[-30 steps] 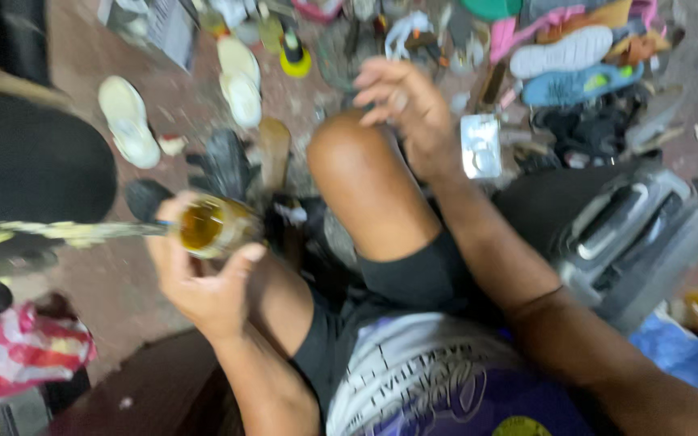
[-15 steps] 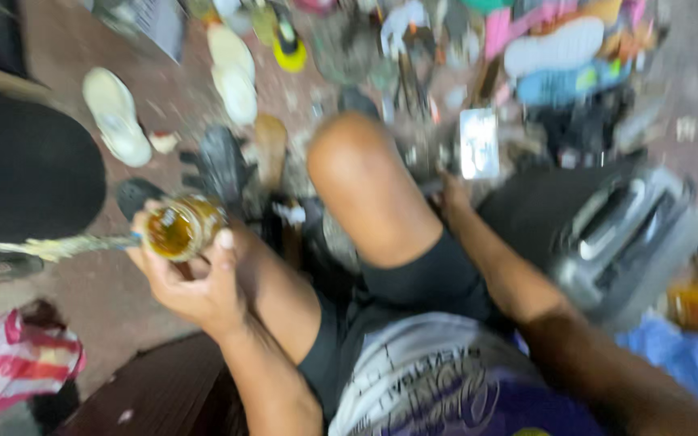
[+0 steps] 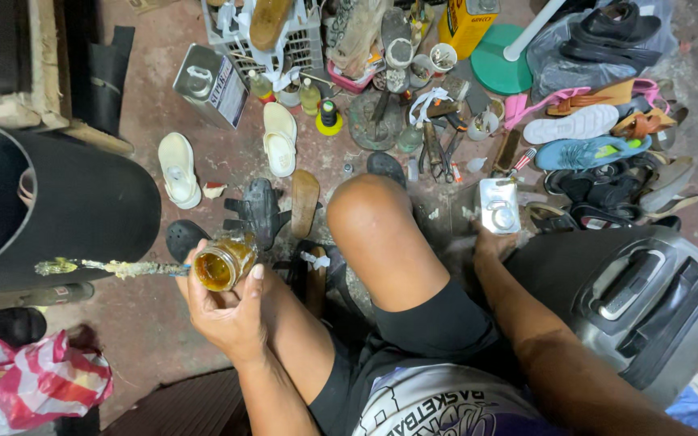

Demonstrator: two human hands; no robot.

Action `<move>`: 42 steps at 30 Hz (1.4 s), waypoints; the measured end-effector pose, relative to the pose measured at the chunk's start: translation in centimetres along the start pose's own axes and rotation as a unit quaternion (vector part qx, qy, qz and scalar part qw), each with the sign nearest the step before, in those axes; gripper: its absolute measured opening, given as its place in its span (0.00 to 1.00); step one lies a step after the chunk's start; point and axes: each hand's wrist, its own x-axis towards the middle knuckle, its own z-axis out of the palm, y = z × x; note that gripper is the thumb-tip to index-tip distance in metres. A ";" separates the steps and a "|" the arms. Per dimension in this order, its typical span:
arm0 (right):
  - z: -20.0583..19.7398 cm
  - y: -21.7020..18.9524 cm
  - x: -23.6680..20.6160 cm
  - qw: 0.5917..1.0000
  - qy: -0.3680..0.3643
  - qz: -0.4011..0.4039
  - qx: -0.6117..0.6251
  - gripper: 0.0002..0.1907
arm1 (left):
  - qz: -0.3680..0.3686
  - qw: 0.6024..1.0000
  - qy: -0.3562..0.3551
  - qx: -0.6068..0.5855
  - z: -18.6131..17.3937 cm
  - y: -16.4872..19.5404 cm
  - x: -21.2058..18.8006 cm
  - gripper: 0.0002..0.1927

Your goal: The person sits on the floor of a cluttered shoe repair workshop and applies glue with a brush to a wooden shoe last, rotating it to coat different sides. They dip the brush into a jar of glue, briefly handle a metal tin, and continue brushing the glue over the wooden form.

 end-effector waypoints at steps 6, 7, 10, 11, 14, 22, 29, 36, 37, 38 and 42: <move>-0.9 -0.2 1.8 0.983 0.006 -0.119 0.143 0.56 | 0.009 1.000 -0.004 -0.013 0.6 0.1 -0.2 0.34; -1.2 -0.5 2.0 0.974 -0.013 -0.113 0.195 0.53 | 0.001 0.999 -0.005 -0.035 0.7 0.2 -0.2 0.34; -1.7 -1.4 2.5 0.972 -0.026 -0.078 0.220 0.47 | 0.010 1.000 -0.009 -0.024 1.0 0.7 0.0 0.33; -1.8 -1.7 2.5 0.963 -0.044 -0.090 0.251 0.46 | 0.018 1.000 -0.012 0.005 1.1 0.9 0.2 0.32; -2.0 -2.2 1.7 0.935 -0.101 -0.131 0.314 0.44 | 0.027 0.996 -0.020 0.079 1.2 2.0 0.4 0.32; -4.8 -5.7 -1.2 0.821 -0.285 -0.225 0.439 0.37 | 0.099 0.930 -0.061 0.350 0.7 5.1 -1.7 0.35; -11.1 -11.7 -5.2 0.745 -0.342 -0.400 0.410 0.42 | 0.101 0.920 -0.093 0.366 0.4 4.8 -3.9 0.35; -18.2 -16.3 -8.3 0.686 -0.431 -0.410 0.420 0.54 | 0.075 0.914 -0.123 0.379 0.7 4.0 -4.8 0.34; -19.1 -16.6 -8.6 0.677 -0.452 -0.400 0.421 0.56 | 0.077 0.913 -0.124 0.381 0.5 3.9 -4.8 0.34; -19.9 -16.7 -8.8 0.676 -0.463 -0.410 0.400 0.56 | 0.077 0.912 -0.122 0.384 0.3 3.9 -5.0 0.34; -21.6 -17.8 -8.9 0.669 -0.489 -0.448 0.336 0.59 | 0.083 0.899 -0.110 0.417 0.1 3.2 -5.0 0.32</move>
